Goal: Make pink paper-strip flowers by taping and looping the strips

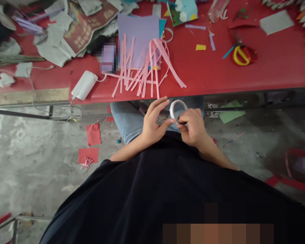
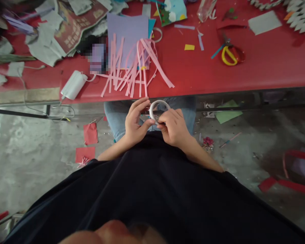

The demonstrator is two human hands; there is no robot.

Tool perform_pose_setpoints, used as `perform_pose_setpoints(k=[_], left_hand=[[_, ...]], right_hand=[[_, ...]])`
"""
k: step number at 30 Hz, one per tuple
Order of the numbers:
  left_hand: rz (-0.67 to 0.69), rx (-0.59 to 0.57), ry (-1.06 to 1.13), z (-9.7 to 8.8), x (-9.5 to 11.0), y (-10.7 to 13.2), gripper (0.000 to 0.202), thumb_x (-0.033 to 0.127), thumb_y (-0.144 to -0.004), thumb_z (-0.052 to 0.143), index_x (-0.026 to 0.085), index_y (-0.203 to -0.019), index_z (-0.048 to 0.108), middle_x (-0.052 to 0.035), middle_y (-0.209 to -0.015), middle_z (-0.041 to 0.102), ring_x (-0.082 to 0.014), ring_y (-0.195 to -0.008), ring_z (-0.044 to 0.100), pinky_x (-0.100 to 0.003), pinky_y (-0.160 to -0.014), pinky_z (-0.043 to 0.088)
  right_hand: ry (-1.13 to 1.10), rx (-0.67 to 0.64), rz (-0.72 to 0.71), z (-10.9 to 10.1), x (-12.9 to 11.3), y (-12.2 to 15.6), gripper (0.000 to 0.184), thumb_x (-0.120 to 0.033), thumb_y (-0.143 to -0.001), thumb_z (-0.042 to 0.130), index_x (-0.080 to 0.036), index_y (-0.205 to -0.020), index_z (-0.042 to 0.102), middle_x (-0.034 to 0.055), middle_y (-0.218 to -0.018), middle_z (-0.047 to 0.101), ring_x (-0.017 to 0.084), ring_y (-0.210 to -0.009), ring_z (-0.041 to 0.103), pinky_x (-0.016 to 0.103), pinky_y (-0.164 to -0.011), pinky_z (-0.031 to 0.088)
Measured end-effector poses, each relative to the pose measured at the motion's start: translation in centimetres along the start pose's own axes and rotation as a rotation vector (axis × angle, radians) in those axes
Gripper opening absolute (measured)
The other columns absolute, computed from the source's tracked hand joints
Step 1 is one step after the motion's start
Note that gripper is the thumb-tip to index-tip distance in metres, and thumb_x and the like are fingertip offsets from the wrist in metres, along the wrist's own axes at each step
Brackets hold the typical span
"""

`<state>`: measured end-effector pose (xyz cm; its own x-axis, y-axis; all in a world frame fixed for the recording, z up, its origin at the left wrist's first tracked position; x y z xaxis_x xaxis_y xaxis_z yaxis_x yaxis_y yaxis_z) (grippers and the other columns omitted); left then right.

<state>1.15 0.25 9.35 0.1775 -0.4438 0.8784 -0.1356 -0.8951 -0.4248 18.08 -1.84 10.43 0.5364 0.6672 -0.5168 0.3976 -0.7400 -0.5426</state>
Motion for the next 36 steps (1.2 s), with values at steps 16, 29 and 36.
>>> perform_pose_setpoints(k=[16,29,36], left_hand=[[-0.02,0.029,0.01,-1.3,0.3,3.8,0.033,0.03,-0.099,0.086,0.028,-0.132,0.084,-0.0116,-0.141,0.081,-0.0281,-0.133,0.079,-0.048,-0.121,0.064],[0.206,0.105,-0.205,-1.7,0.2,4.9,0.044,0.032,-0.104,0.076,0.032,-0.147,0.07,-0.0109,-0.159,0.066,-0.0268,-0.135,0.074,-0.048,-0.117,0.065],[0.191,0.173,-0.358,-2.3,-0.8,4.8,0.1,0.058,-0.097,0.082,0.033,-0.179,0.03,-0.0158,-0.188,0.024,-0.0409,-0.164,0.047,-0.059,-0.136,0.046]], right_hand=[[-0.129,-0.039,0.011,2.3,-2.3,1.6,0.007,-0.027,-0.106,0.065,-0.026,-0.11,0.06,0.0014,-0.083,0.075,0.02,-0.07,0.069,0.038,-0.074,0.054],[-0.358,-0.029,0.369,5.0,0.6,2.6,0.062,-0.035,-0.108,0.064,-0.028,-0.166,0.044,0.0086,-0.118,0.085,0.02,-0.072,0.077,0.037,-0.071,0.065],[-0.116,-0.042,0.364,4.6,1.6,2.8,0.051,-0.038,-0.112,0.057,-0.024,-0.161,0.057,0.0136,-0.131,0.084,0.027,-0.085,0.082,0.049,-0.088,0.066]])
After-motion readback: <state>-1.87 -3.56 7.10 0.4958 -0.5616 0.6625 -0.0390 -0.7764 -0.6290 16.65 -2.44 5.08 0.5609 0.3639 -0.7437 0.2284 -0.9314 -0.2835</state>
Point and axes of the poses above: each hand's wrist, its own y-axis away from the middle knuckle, its own z-axis out of the palm, x = y × z, the point moved 9 cm from there along -y, towards the middle knuckle
